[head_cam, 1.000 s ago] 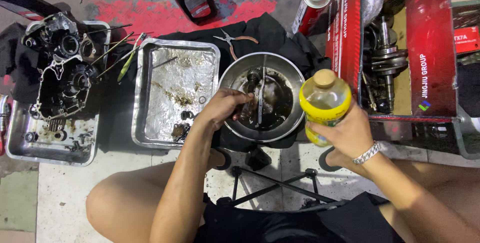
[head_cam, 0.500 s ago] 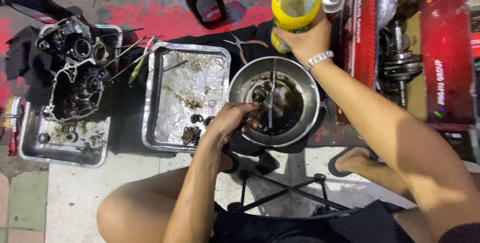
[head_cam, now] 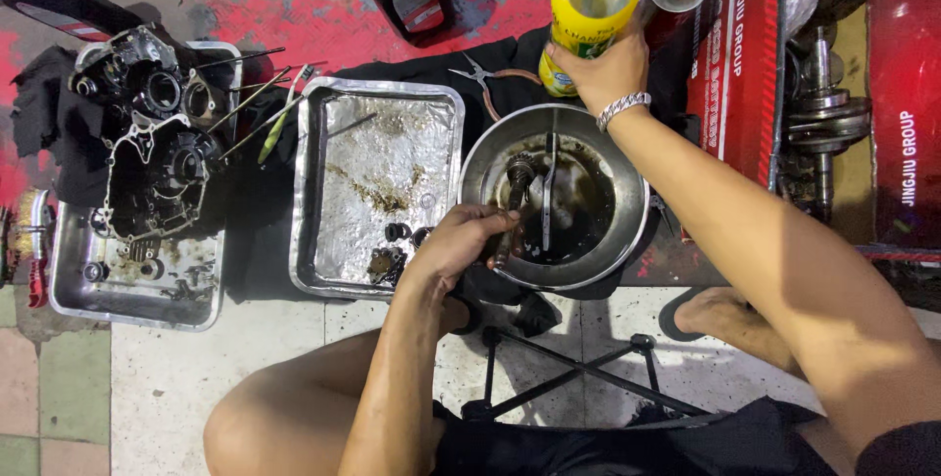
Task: The person cleans small mechanical parts by pouring a yellow liquid from a bottle into a metal bowl and scrubbing each part with a toothbrush. The person handles several small metal components one at a time, rinsing and brushing them before placing them into a tray.
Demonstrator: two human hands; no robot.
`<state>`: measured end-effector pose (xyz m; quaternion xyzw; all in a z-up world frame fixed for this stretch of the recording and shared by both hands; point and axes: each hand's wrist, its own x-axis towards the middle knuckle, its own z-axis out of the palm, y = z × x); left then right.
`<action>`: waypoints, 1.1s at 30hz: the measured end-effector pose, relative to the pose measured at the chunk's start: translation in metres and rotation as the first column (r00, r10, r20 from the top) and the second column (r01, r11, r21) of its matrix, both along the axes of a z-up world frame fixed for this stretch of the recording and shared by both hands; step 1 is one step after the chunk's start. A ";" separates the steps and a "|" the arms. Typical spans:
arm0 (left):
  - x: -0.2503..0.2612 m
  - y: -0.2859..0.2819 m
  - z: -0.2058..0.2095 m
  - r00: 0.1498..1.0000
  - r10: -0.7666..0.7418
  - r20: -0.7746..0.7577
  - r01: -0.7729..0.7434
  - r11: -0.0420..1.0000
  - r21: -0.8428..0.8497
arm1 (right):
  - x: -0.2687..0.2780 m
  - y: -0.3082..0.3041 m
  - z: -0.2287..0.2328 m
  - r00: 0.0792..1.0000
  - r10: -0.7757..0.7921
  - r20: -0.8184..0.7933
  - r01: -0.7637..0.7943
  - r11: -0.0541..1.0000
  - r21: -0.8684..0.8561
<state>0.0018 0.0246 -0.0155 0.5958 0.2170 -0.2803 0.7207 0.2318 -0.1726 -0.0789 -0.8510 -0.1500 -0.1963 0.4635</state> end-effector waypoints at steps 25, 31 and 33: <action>0.013 -0.018 -0.065 0.896 -0.285 0.342 -0.044 0.708 0.705 | -0.137 -0.027 0.157 0.918 0.339 -0.205 -0.397 0.792 -0.464; 0.011 -0.020 -0.059 0.905 -0.295 0.305 -0.002 0.715 0.699 | -0.141 -0.032 0.161 0.921 0.349 -0.174 -0.389 0.802 -0.454; 0.011 -0.020 -0.056 0.908 -0.290 0.303 -0.002 0.719 0.695 | -0.142 -0.033 0.164 0.926 0.332 -0.179 -0.377 0.801 -0.466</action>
